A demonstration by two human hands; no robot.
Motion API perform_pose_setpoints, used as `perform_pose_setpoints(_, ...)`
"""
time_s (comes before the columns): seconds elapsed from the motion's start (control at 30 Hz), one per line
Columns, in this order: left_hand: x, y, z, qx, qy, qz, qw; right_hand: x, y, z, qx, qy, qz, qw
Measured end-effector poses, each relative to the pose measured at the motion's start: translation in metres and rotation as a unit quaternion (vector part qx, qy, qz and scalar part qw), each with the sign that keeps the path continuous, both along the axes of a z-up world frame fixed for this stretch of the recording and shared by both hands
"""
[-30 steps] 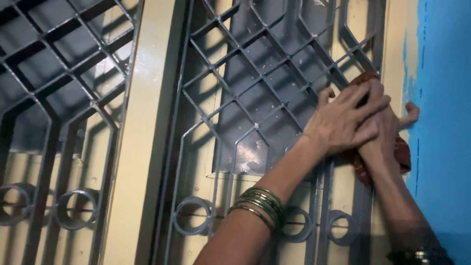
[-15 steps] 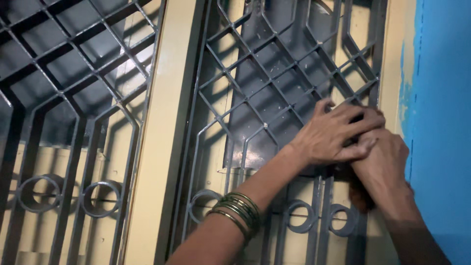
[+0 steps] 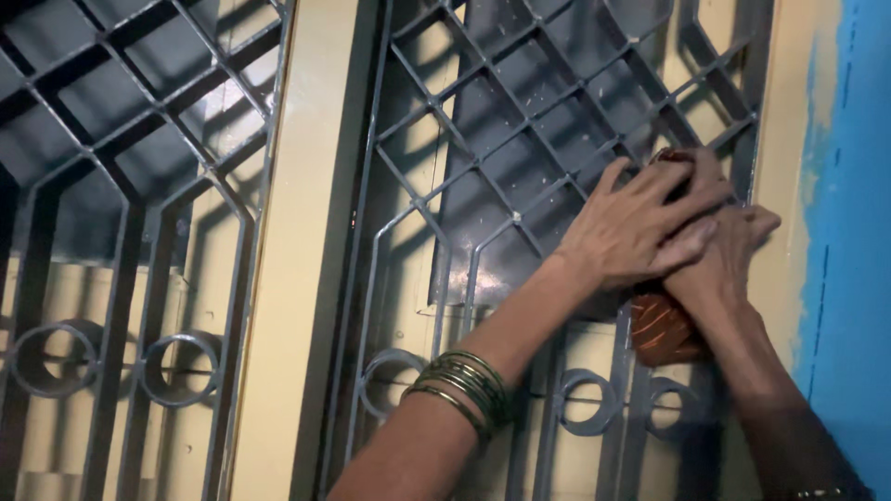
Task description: The person uses a brown cloth to wipe and clean a metal window grille. They scrub the surface of the bars and the surrounding wall area with repetitive hand motions.
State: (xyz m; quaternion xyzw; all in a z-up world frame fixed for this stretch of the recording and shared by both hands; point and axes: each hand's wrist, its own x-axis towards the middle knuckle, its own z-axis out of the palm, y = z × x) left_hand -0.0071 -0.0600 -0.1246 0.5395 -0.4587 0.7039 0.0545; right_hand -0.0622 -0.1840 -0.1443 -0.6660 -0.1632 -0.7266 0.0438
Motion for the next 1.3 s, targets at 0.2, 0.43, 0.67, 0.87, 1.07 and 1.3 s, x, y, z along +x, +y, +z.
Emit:
perform_pose_setpoints(0.2,-0.005,-0.007,-0.007,-0.02,-0.023,0.07,0.997,0.015,0.0,-0.004,-0.011,-0.08,0.035,0.996)
perform_pose_setpoints(0.43,-0.016,-0.007,-0.047,-0.025,-0.006,-0.017,1.0,-0.026,0.017,-0.037,0.044,-0.016,0.141,0.989)
perform_pose_setpoints(0.67,-0.041,0.022,-0.048,0.088,-0.007,0.001,0.996,-0.058,0.015,-0.063,0.004,0.046,0.043,0.998)
perform_pose_setpoints(0.87,-0.038,0.028,0.012,0.015,-0.062,0.013,0.998,-0.044,0.019,-0.009,-0.066,-0.098,0.019,0.993)
perform_pose_setpoints(1.07,-0.007,0.041,0.023,-0.074,-0.043,0.064,0.994,0.014,0.034,0.035,-0.049,-0.065,-0.013,0.997)
perform_pose_setpoints(1.3,0.006,0.021,0.01,-0.098,-0.025,0.104,0.989,0.044,0.014,0.028,-0.045,-0.079,0.033,0.995)
